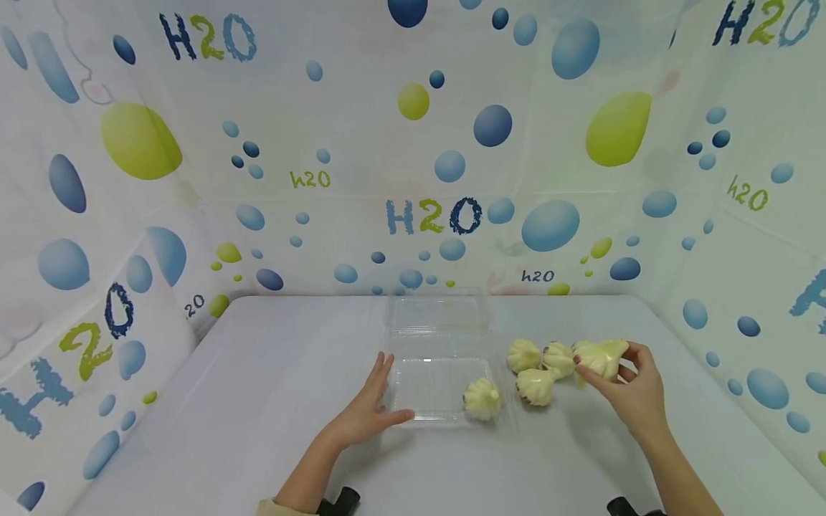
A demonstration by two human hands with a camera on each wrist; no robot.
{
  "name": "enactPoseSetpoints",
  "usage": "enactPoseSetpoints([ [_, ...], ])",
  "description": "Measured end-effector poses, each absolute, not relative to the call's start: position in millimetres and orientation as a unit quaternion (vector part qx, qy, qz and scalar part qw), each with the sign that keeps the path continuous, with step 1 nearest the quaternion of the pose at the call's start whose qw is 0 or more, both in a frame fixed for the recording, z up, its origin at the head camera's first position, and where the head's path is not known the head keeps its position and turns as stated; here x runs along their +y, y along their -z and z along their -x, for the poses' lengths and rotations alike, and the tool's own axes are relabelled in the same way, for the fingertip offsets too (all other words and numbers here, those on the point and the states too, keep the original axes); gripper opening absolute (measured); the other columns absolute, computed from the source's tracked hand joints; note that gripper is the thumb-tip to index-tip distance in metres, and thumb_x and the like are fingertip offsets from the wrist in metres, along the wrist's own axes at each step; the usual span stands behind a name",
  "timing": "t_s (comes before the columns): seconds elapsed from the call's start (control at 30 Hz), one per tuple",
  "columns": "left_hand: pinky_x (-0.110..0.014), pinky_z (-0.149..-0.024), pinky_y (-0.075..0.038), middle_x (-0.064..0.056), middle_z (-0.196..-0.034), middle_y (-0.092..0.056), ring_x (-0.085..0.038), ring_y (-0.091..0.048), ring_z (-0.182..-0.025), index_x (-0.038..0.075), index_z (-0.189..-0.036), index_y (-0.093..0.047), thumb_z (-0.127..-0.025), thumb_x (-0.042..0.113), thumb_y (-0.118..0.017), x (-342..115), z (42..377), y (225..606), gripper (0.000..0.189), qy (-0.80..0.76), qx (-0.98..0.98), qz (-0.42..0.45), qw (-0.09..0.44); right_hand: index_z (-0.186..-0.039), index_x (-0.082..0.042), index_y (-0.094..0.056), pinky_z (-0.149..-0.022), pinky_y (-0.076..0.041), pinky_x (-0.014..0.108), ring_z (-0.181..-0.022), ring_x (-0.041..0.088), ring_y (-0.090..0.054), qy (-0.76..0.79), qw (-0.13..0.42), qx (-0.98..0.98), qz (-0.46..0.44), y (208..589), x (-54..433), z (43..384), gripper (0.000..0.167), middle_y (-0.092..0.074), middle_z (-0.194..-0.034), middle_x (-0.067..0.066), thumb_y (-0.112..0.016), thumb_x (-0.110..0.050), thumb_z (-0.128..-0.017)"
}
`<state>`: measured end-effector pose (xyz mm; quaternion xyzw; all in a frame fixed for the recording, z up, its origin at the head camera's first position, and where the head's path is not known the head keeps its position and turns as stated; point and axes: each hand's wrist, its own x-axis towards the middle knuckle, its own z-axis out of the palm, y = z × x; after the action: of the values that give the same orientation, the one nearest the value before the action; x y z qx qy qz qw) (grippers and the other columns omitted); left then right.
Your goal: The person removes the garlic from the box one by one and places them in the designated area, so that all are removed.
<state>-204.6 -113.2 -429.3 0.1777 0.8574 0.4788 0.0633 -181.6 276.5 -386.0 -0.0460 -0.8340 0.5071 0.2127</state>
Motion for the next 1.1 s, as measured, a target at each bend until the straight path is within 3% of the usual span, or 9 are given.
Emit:
enactPoseSetpoints([
  [0.3, -0.060, -0.094, -0.030, -0.018, -0.151, 0.009, -0.046, -0.014, -0.133, 0.010, -0.148, -0.006, -0.078, 0.028, -0.073, -113, 205, 429, 0.099, -0.482, 0.855, -0.179, 0.064, -0.127, -0.002, -0.036, -0.064, -0.046, 0.011, -0.094, 0.008, -0.048, -0.471, 0.237, -0.847, 0.061, 440, 313, 211, 0.078, -0.044, -0.114, 0.005, -0.079, -0.033, -0.070],
  [0.53, -0.061, -0.094, -0.030, -0.019, -0.151, 0.009, -0.046, -0.015, -0.132, 0.009, -0.148, -0.006, -0.077, 0.027, -0.074, -113, 205, 429, 0.099, -0.481, 0.856, -0.177, 0.062, -0.132, 0.008, -0.026, -0.064, -0.037, 0.007, -0.109, 0.034, -0.040, -0.493, 0.138, -0.854, 0.098, 402, 287, 186, 0.080, -0.037, -0.125, 0.023, -0.073, -0.028, -0.078],
  [0.8, -0.061, -0.095, -0.029, -0.017, -0.151, 0.008, -0.043, -0.009, -0.134, 0.011, -0.148, -0.007, -0.077, 0.030, -0.073, -113, 205, 430, 0.099, -0.475, 0.861, -0.170, 0.060, -0.134, 0.010, -0.020, -0.070, -0.042, 0.023, -0.110, 0.038, -0.040, -0.473, 0.074, -0.870, 0.114, 405, 287, 190, 0.090, -0.032, -0.128, 0.028, -0.072, -0.037, -0.078],
  [1.1, -0.059, -0.094, -0.032, -0.017, -0.151, 0.009, -0.045, -0.011, -0.133, 0.010, -0.148, -0.006, -0.077, 0.028, -0.074, -112, 204, 428, 0.100, -0.486, 0.855, -0.170, 0.069, -0.132, 0.014, -0.017, -0.077, -0.043, 0.036, -0.110, 0.041, -0.039, -0.472, 0.032, -0.873, 0.119, 411, 285, 195, 0.093, -0.031, -0.124, 0.031, -0.072, -0.034, -0.077],
])
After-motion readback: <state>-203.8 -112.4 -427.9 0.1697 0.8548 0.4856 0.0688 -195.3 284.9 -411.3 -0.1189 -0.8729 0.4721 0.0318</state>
